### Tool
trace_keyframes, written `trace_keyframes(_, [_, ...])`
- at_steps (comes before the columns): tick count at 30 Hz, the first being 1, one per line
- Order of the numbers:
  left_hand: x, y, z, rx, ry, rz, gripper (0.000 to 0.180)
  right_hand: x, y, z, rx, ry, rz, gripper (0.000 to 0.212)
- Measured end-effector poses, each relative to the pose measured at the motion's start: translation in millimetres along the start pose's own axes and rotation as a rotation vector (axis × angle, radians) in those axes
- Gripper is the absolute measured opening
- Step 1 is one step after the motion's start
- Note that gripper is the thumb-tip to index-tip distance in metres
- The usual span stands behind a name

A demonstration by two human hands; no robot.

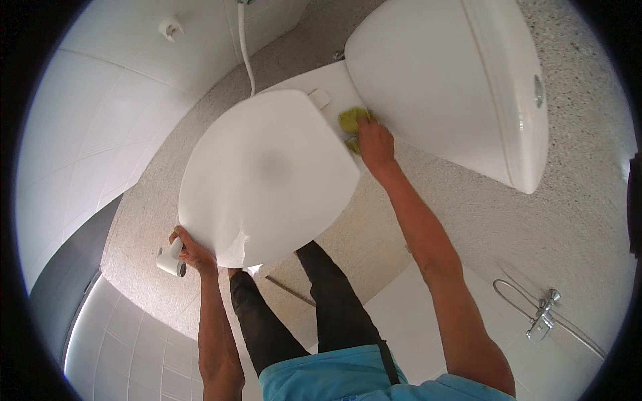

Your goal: The person cleans a bathroom by spraying water from a handheld bidet sprayer and wiping the floor, toilet seat, and bowl with a yellow cloth. The person lifts the toilet lid to clean the rim and interior surfaces.

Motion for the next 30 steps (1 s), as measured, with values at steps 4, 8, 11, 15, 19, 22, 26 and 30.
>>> trace_keyframes(4, [-3,1,5,-0.031,0.029,-0.02,0.032,38,76,7,-0.166,-0.044,0.031,0.012])
trace_keyframes(8, [-6,3,11,-0.053,0.068,-0.073,0.029,79,146,-25,-0.183,-0.371,0.24,0.017])
trace_keyframes(11, [-45,-21,-15,-0.108,0.149,-0.031,0.027,47,166,-86,-0.279,-0.921,0.481,0.027])
trace_keyframes(15, [-40,-18,-8,-0.221,0.149,-0.15,0.036,50,179,-219,0.064,-1.193,0.379,0.034])
trace_keyframes(19, [3,-19,-48,-0.105,0.103,-0.233,0.039,60,181,-358,0.577,-1.089,0.244,0.031])
trace_keyframes(22, [15,-25,-86,-0.134,0.064,-0.154,0.038,71,169,-409,0.768,-1.059,0.146,0.031])
trace_keyframes(26, [51,-17,-128,-0.242,-0.032,0.033,0.034,63,160,-403,0.798,-1.422,0.166,0.03])
trace_keyframes(30, [82,-7,-143,-0.254,-0.076,0.073,0.029,15,159,-311,0.428,-1.142,0.286,0.03])
Point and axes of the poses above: each hand's wrist, its own y-axis away from the middle knuckle, its own z-axis out of the palm, x = y × z, the point moved 10 cm from there along -y, towards the middle knuckle, and after that the axes turned 3 degrees about -y, right-handed, at the moved point
